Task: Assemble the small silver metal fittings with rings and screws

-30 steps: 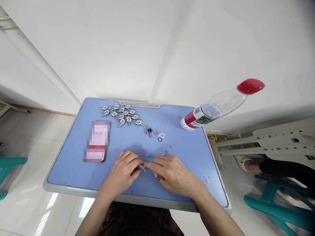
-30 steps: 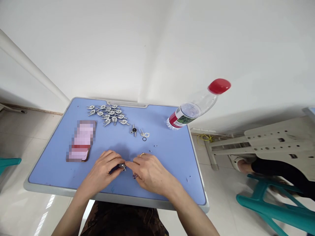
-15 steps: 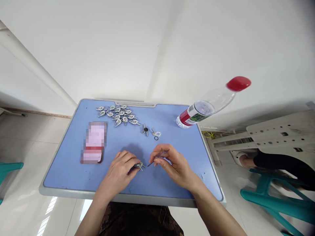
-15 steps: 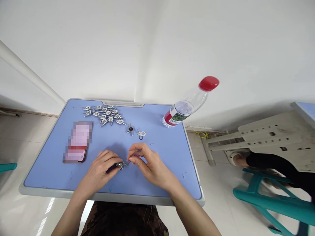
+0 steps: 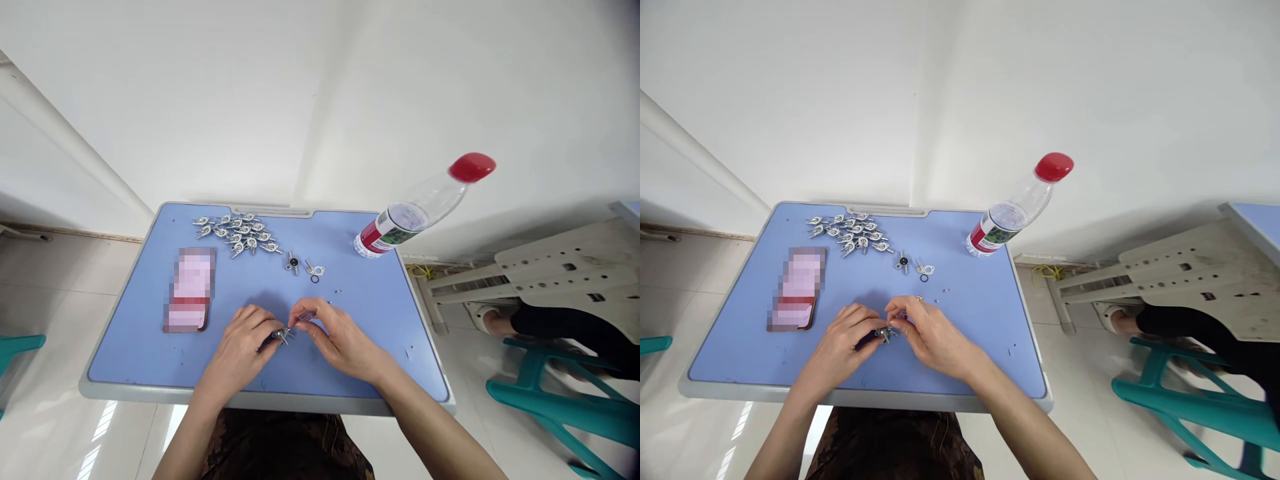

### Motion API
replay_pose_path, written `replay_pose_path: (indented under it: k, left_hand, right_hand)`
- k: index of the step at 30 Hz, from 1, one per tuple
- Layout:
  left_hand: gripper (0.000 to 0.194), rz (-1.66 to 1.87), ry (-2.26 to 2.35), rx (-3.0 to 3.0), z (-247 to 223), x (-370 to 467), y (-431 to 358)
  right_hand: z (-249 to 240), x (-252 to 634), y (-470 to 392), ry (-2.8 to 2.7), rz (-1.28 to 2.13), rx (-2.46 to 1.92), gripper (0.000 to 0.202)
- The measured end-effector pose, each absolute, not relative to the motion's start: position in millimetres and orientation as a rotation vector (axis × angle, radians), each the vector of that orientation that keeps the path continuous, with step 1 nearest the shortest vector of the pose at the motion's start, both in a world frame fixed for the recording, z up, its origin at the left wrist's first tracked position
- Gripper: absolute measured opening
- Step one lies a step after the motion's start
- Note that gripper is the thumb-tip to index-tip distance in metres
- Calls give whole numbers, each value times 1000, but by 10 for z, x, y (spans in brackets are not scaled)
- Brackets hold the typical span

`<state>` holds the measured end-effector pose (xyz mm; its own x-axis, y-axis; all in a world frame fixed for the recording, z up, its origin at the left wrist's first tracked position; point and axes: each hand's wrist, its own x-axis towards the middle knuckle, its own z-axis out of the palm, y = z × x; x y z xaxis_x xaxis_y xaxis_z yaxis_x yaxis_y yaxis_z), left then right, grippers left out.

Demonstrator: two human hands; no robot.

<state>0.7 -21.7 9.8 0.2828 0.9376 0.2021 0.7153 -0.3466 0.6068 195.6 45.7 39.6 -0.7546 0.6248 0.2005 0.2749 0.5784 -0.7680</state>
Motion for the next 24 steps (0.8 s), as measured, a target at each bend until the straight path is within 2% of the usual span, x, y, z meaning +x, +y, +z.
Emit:
replay_pose_path:
  k: [17, 24]
  left_hand:
    - [18, 739, 1488, 2139, 102, 4, -222]
    - [14, 724, 1497, 2136, 88, 0, -232]
  right_hand:
    - [406, 1937, 434, -2429, 904, -738, 15]
    - [348, 1899, 431, -2434, 675, -667, 9]
